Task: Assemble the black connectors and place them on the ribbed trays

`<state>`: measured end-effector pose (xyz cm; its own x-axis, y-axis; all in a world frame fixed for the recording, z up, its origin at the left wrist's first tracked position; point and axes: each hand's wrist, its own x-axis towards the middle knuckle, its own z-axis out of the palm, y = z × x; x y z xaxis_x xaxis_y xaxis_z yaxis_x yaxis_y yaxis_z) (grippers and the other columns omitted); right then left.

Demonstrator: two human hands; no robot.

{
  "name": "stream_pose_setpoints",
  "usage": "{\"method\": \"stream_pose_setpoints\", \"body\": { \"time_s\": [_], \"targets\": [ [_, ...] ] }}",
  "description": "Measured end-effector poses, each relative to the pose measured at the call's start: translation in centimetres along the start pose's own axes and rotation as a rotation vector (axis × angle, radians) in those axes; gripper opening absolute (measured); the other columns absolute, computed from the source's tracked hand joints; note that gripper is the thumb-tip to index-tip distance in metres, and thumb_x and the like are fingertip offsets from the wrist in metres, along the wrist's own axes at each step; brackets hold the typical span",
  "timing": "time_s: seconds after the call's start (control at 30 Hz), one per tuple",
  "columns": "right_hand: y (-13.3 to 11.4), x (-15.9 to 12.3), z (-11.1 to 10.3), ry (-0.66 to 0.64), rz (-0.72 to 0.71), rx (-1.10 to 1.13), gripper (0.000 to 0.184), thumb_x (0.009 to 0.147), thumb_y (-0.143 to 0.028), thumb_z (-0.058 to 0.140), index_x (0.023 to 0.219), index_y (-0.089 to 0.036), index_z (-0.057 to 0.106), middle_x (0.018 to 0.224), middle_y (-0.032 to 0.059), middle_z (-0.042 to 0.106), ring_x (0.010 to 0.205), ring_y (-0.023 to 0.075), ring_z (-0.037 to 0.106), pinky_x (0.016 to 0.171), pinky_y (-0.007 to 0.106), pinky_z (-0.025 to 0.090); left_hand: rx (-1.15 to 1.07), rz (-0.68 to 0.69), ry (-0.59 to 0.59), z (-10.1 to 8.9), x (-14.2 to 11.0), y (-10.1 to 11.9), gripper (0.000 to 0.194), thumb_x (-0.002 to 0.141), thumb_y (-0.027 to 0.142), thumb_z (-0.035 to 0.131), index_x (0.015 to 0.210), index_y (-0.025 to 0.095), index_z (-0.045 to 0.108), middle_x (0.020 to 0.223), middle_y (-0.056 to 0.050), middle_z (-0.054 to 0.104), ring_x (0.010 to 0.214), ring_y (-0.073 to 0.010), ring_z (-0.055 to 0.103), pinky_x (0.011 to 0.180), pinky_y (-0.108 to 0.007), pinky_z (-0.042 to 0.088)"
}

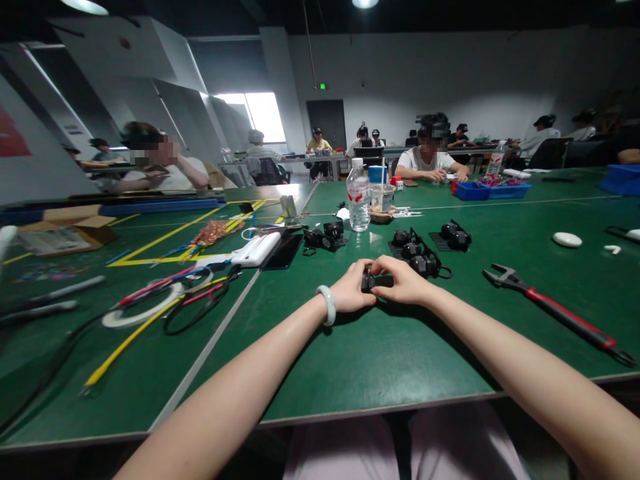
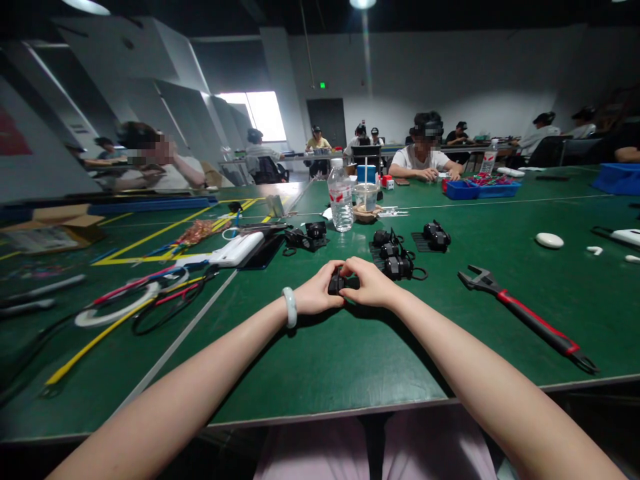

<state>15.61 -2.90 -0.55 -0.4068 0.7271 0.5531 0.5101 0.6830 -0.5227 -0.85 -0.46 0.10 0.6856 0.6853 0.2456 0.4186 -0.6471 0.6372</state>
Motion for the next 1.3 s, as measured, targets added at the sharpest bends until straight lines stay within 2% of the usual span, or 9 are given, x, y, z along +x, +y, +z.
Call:
{"method": "stream_pose_setpoints", "body": {
  "time_s": [0.4, 0.87, 1.3],
  "targets": [
    [0.0, 0.1, 0.1, 0.006, 0.021, -0.028, 0.022, 0.059, -0.021, 0.06, 0.076, -0.016, 0.048, 0.078, 0.0009, 0.051, 0.073, 0.0134, 0.047, 0.066, 0.027, 0.039, 0.009, -0.01, -0.007, -0.2, 0.0, 0.3, 0.061, 0.055, 0.015, 0.059, 0.111, 0.017, 0.035, 0.104, -0.006, 0.043, 0.098, -0.0212, 0.044, 0.089, -0.039, 0.035],
    [0.5, -0.2, 0.3, -0.025, 0.131, 0.048, 0.021, 0.065, -0.02, 0.058, 0.085, -0.016, 0.056, 0.081, 0.0028, 0.059, 0.075, 0.0141, 0.053, 0.068, 0.027, 0.041, 0.008, -0.016, 0.003, 0.2, -0.1, 0.0, 0.063, 0.054, 0.019, 0.062, 0.111, 0.016, 0.035, 0.105, -0.007, 0.043, 0.098, -0.0205, 0.044, 0.088, -0.038, 0.036],
    [1.0, -0.2, 0.7, -0.047, 0.126, 0.012, 0.021, 0.068, -0.024, 0.055, 0.087, -0.015, 0.055, 0.083, 0.0045, 0.057, 0.074, 0.0144, 0.052, 0.067, 0.028, 0.041, 0.016, 0.007, 0.012, 0.4, -0.1, -0.7, 0.067, 0.053, 0.021, 0.063, 0.112, 0.017, 0.033, 0.106, -0.007, 0.041, 0.101, -0.0216, 0.042, 0.09, -0.038, 0.034]
  ]
}}
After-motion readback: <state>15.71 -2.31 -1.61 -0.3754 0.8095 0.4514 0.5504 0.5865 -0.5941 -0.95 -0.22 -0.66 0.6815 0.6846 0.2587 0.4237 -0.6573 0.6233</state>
